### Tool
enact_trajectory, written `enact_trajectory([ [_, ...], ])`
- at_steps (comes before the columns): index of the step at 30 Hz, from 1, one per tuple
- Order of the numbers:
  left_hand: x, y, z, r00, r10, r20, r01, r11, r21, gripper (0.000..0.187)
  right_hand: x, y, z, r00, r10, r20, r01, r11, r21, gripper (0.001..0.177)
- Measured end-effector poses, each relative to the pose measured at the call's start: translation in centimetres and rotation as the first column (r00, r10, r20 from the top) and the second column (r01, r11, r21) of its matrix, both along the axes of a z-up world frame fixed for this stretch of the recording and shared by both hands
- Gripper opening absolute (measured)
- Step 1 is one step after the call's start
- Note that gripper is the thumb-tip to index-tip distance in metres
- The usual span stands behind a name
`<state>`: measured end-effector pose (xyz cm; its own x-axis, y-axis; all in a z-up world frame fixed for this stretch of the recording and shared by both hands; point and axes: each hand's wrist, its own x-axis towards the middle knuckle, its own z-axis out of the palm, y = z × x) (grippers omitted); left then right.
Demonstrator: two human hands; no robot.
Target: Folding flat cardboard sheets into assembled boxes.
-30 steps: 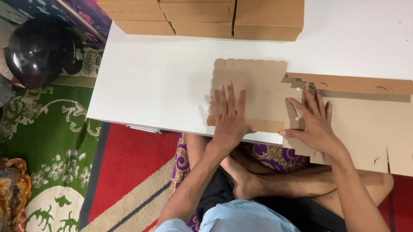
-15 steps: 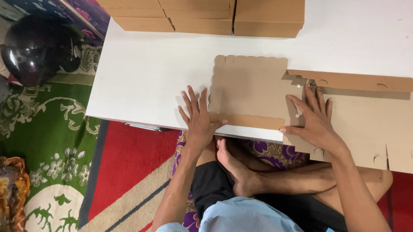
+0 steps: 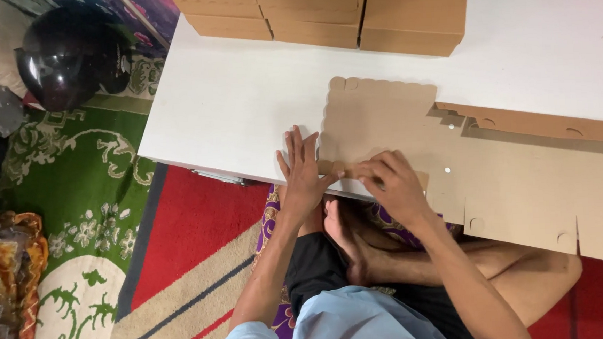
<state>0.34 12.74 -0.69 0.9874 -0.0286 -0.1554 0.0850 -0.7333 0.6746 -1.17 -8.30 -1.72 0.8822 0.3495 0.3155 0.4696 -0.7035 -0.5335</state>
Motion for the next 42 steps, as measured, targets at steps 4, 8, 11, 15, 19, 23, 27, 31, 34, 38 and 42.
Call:
enact_trajectory([
  [4,-0.2,0.5,0.0,1.000,-0.011,0.009,0.011,1.000,-0.008,0.091,0.1,2.9,-0.1,1.000,0.018,-0.021,-0.016,0.996,0.083,0.011],
  [8,-0.2,1.1,0.7,0.999,-0.042,0.008,0.043,0.997,-0.069,0.080,0.3,3.2,0.9,0.985,-0.016,-0.174,0.046,0.985,0.167,0.013],
  [11,-0.2,1.8,1.1,0.999,-0.045,0.026,0.048,0.991,-0.124,0.067,0.6,3.6,1.1,0.977,-0.047,-0.208,0.080,0.985,0.152,0.016],
  [15,-0.3,2.7,-0.2,0.996,-0.043,0.074,0.051,0.992,-0.116,0.029,0.9,4.3,0.9,0.969,-0.117,-0.216,0.134,0.989,0.066,0.025],
  [19,-0.6,3.0,0.6,0.996,-0.050,0.072,0.055,0.996,-0.070,0.015,1.1,5.2,1.5,0.967,-0.165,-0.193,0.164,0.986,-0.022,0.030],
  [23,-0.1,3.7,0.2,0.996,-0.080,0.032,0.081,0.996,-0.047,0.008,1.8,5.7,1.1,0.966,-0.199,-0.165,0.177,0.974,-0.137,0.036],
  [27,-0.1,4.0,1.3,0.997,-0.074,0.013,0.074,0.996,-0.058,0.011,2.4,5.9,2.0,0.945,-0.195,-0.263,0.156,0.974,-0.162,0.042],
  [31,-0.3,3.9,2.4,0.997,-0.078,-0.019,0.077,0.996,-0.049,0.014,2.9,6.2,2.7,0.924,-0.215,-0.316,0.145,0.962,-0.230,0.047],
  [34,-0.2,4.0,2.3,0.996,-0.083,-0.040,0.083,0.997,-0.005,0.015,2.9,6.6,3.1,0.902,-0.241,-0.358,0.112,0.932,-0.344,0.049],
  [38,0.4,4.4,1.9,0.994,-0.099,-0.049,0.099,0.995,0.014,0.015,3.0,6.6,3.0,0.895,-0.233,-0.380,0.084,0.925,-0.370,0.051],
  [42,0.7,5.1,2.4,0.990,-0.125,-0.066,0.123,0.992,-0.035,0.019,3.3,6.3,1.7,0.892,-0.226,-0.391,0.099,0.943,-0.319,0.054],
])
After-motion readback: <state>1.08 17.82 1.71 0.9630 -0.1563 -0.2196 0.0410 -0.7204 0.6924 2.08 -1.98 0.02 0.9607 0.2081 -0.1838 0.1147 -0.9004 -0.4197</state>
